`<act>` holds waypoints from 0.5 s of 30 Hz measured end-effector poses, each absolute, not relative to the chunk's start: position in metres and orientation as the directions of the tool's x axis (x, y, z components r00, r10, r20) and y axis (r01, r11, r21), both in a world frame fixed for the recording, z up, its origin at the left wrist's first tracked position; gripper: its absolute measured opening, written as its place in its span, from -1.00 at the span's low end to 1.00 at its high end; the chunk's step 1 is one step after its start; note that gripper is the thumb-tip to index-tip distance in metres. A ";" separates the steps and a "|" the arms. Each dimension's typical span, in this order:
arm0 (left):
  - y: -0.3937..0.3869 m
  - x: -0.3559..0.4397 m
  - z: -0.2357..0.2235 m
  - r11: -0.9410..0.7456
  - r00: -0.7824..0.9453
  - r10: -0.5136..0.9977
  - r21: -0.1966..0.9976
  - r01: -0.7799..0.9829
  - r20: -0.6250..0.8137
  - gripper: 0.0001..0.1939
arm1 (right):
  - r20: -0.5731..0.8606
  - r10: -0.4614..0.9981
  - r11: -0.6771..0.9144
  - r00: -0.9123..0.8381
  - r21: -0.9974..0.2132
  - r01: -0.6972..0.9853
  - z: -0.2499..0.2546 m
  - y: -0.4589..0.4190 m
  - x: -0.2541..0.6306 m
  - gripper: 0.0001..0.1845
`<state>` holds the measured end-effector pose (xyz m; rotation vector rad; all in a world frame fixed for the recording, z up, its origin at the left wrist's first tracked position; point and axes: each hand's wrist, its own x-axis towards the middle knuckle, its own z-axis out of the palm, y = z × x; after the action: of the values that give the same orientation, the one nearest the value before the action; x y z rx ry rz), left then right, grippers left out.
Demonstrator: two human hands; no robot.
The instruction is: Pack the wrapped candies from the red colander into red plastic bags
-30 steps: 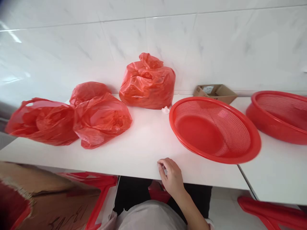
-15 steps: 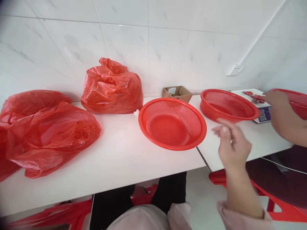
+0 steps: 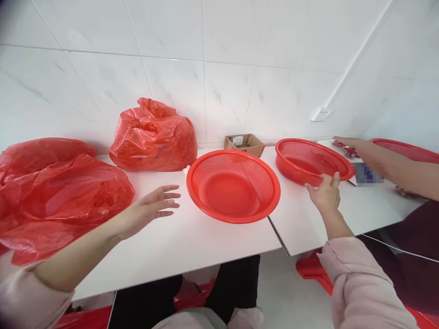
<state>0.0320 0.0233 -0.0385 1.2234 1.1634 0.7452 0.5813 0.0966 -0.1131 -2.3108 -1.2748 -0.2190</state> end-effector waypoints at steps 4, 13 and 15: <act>0.031 0.057 -0.054 0.318 0.234 0.920 0.948 0.021 -0.314 -0.27 | 0.336 0.777 -0.431 0.532 -0.332 0.839 -0.105 0.110 0.591 -0.15; 0.034 0.071 -0.065 0.336 0.283 0.911 0.938 -0.085 -0.301 -0.14 | 0.450 0.672 -0.444 0.588 -0.390 0.807 -0.110 0.115 0.604 -0.46; 0.035 0.071 -0.066 0.328 0.318 0.904 0.940 -0.091 -0.285 -0.14 | 0.479 0.630 -0.466 0.611 -0.395 0.791 -0.109 0.106 0.611 -0.45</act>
<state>0.0711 0.0351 -0.0655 1.0069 1.0202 0.8263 0.6105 0.1059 -0.1093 -2.2442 -1.1155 -0.3561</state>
